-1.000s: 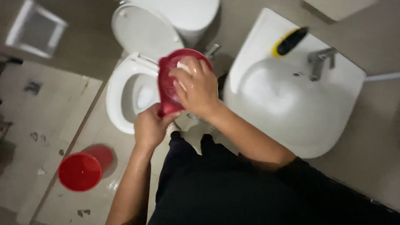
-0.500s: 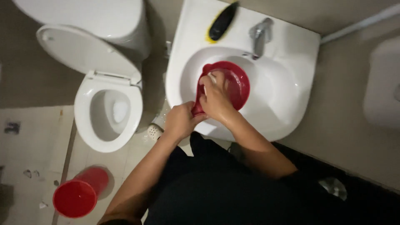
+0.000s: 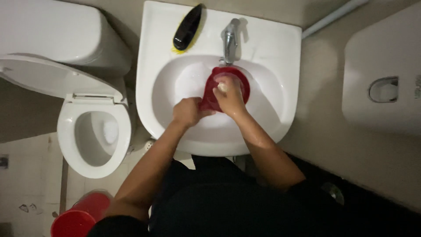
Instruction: The person is scrubbing the toilet tank cover with soap and then washing a water scoop and their hands in the sink.
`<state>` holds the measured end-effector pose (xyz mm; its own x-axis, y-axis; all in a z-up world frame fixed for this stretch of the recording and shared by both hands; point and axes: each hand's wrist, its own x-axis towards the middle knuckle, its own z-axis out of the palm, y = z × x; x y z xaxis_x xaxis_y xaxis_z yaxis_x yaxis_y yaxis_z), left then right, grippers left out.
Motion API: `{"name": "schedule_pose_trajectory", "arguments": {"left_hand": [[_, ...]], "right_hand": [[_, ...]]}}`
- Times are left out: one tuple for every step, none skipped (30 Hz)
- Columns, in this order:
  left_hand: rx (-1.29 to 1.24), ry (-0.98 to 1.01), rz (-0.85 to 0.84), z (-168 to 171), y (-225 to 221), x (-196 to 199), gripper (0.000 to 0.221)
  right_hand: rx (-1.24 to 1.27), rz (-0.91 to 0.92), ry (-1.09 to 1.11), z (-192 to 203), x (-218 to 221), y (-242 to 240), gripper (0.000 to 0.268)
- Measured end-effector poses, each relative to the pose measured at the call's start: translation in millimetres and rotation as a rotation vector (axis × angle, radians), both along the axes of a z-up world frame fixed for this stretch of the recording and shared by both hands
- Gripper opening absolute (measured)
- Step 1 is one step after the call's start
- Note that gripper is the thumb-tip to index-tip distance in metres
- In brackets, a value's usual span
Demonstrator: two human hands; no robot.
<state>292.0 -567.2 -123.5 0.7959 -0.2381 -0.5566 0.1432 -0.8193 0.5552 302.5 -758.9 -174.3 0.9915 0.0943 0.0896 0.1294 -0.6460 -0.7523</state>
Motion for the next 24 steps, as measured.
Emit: {"name": "schedule_pose_trajectory", "arguments": {"left_hand": [[0.013, -0.018, -0.002, -6.6, -0.3, 2.4, 0.059], [0.028, -0.041, 0.0, -13.0, 0.2, 6.4, 0.061], [0.028, -0.043, -0.001, -17.5, -0.8, 10.3, 0.061], [0.039, -0.065, -0.007, -22.2, -1.3, 14.6, 0.062], [0.05, -0.087, -0.013, -27.1, -1.4, 18.8, 0.063], [0.053, -0.082, -0.009, -34.5, 1.8, 22.3, 0.063], [0.054, -0.108, -0.042, -42.1, 5.6, 25.6, 0.061], [0.052, -0.136, -0.075, -49.9, 8.5, 29.8, 0.06], [0.052, -0.134, -0.072, -46.9, 10.1, 29.9, 0.06], [0.061, -0.119, -0.063, -43.2, 13.1, 32.1, 0.062], [0.07, -0.105, -0.053, -39.2, 16.1, 34.3, 0.064], [0.074, -0.105, -0.049, -37.8, 16.9, 34.6, 0.064], [0.114, -0.086, -0.058, -36.5, 17.6, 35.1, 0.064], [0.15, -0.067, -0.071, -35.8, 16.4, 36.8, 0.064], [0.15, -0.068, -0.072, -35.5, 15.0, 38.3, 0.064], [0.152, -0.178, -0.07, -35.8, 14.0, 35.6, 0.064], [0.154, -0.288, -0.068, -36.2, 13.0, 32.8, 0.066], [0.155, -0.283, -0.067, -26.1, 9.8, 31.2, 0.066], [0.122, -0.406, -0.016, -15.8, 6.6, 29.8, 0.07], [0.089, -0.535, 0.037, -5.0, 3.7, 31.8, 0.075], [0.091, -0.536, 0.039, -5.2, -1.1, 31.1, 0.075], [0.024, -0.616, 0.102, -5.2, -5.3, 30.6, 0.062], [-0.044, -0.696, 0.165, -5.1, -9.4, 30.2, 0.048], [-0.042, -0.697, 0.168, -11.1, -15.3, 32.1, 0.048]], "right_hand": [[0.056, -0.031, 0.061, -9.6, 3.4, -4.9, 0.036], [0.112, -0.058, 0.117, -19.2, 9.4, -8.8, 0.034], [0.113, -0.058, 0.115, -24.8, 8.9, -9.5, 0.034], [0.09, -0.081, 0.194, -30.7, 9.1, -9.7, 0.038], [0.068, -0.104, 0.272, -36.8, 9.2, -9.6, 0.042], [0.07, -0.1, 0.277, -30.4, 10.1, -7.8, 0.042], [0.139, -0.1, 0.378, -24.2, 10.8, -5.6, 0.042], [0.207, -0.101, 0.477, -17.7, 12.5, -4.3, 0.042], [0.206, -0.098, 0.479, -39.2, 15.6, -11.8, 0.042], [0.348, -0.113, 0.309, -60.6, 21.8, -17.6, 0.036], [0.487, -0.127, 0.136, -81.9, 28.2, -23.2, 0.031], [0.49, -0.123, 0.137, -60.0, 35.0, -24.9, 0.031], [0.503, -0.231, 0.086, -38.4, 41.9, -26.8, 0.026], [0.512, -0.343, 0.033, -16.4, 48.8, -31.0, 0.022], [0.513, -0.344, 0.032, 12.5, 58.5, -28.4, 0.022], [0.529, -0.31, 0.007, 40.5, 64.8, -25.4, 0.024], [0.545, -0.277, -0.017, 68.2, 71.3, -22.3, 0.027], [0.545, -0.276, -0.011, 72.5, 77.6, -19.9, 0.027], [0.383, -0.164, -0.127, 76.9, 84.0, -17.3, 0.028], [0.219, -0.048, -0.245, 82.3, 93.6, -14.4, 0.029], [0.221, -0.045, -0.246, 86.3, 94.1, -14.5, 0.029], [0.082, 0.02, -0.279, 90.5, 94.8, -14.1, 0.028], [-0.056, 0.085, -0.311, 94.8, 95.6, -13.5, 0.027], [-0.055, 0.088, -0.311, 90.3, 96.9, -14.6, 0.027]]}}
